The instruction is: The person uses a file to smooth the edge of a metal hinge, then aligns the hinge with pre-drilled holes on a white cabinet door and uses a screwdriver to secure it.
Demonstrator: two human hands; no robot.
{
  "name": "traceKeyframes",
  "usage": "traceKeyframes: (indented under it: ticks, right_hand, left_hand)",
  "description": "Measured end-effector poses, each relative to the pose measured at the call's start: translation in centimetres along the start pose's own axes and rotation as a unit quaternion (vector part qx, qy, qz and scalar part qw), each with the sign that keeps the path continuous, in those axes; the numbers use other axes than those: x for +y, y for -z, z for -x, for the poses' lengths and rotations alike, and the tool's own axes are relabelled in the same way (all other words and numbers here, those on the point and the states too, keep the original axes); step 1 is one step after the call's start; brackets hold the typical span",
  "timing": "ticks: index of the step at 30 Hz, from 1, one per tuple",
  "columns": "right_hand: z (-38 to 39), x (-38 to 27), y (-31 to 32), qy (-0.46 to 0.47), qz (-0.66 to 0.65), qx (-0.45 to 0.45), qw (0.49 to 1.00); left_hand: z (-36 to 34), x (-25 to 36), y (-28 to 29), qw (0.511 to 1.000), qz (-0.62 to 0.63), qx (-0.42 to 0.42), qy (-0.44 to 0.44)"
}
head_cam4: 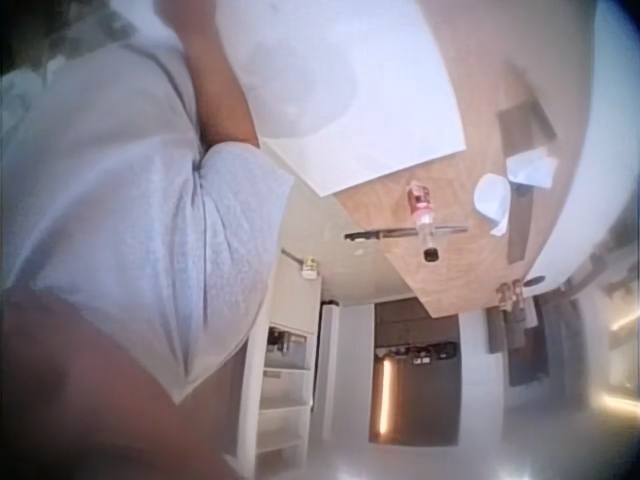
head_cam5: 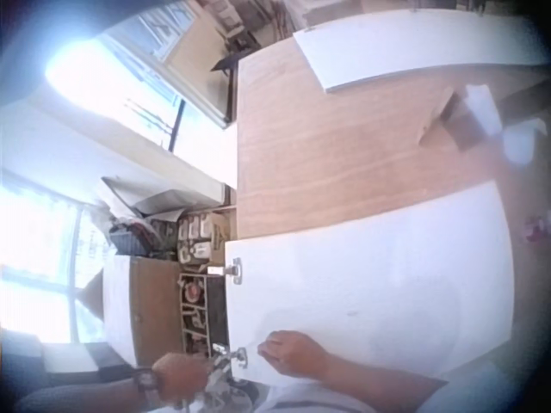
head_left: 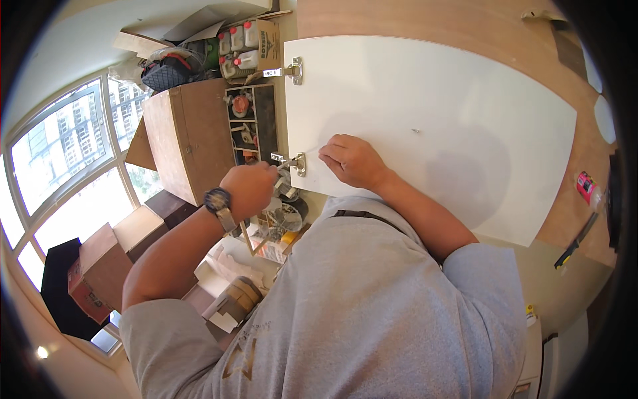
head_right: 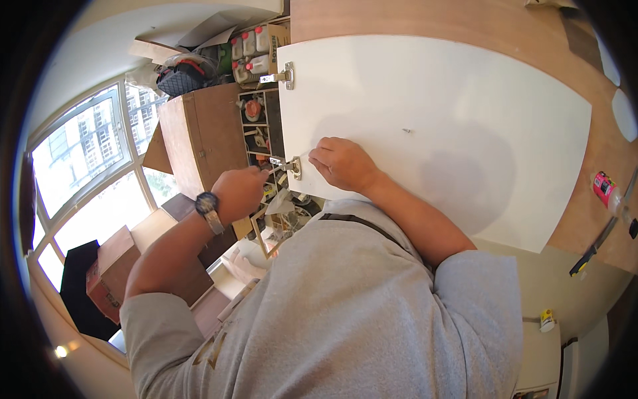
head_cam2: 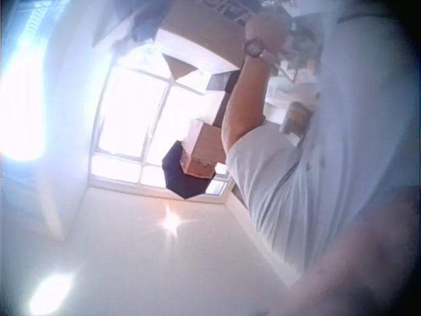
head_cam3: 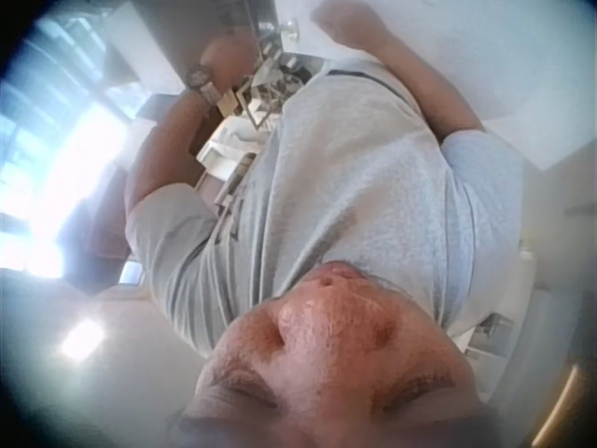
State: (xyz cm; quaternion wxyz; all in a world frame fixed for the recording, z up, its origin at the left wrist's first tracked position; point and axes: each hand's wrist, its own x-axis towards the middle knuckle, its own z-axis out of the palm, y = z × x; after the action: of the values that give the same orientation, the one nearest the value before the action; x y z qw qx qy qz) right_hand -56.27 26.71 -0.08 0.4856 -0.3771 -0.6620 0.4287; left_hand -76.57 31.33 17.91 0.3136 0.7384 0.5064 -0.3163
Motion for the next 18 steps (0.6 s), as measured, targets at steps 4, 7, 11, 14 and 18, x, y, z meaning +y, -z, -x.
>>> traceKeyframes:
  ticks: [4, 7, 11, 14, 18]
  right_hand:
    - [0.2, 0.1, -0.1, -0.020, 0.004, -0.002, 1.000]
    - [0.4, 0.3, 0.0, -0.021, -0.009, 0.004, 1.000]
    - [0.2, 0.2, -0.1, -0.025, -0.007, 0.001, 1.000]
    - [0.0, 0.1, -0.1, -0.013, -0.026, 0.014, 0.999]
    - [0.0, 0.2, -0.2, -0.011, 0.011, -0.001, 1.000]
  left_hand:
    - [0.2, 1.0, -0.2, 0.971, -0.227, 0.004, -0.081]
    - [0.1, 0.9, 0.3, 0.986, 0.129, 0.020, 0.108]
    - [-0.3, 0.2, 0.4, 0.943, 0.272, -0.016, 0.190]
    - [-0.7, -0.4, 0.1, 0.994, 0.071, -0.049, 0.073]
    - [0.1, 2.3, 0.0, 0.949, -0.295, -0.041, -0.100]
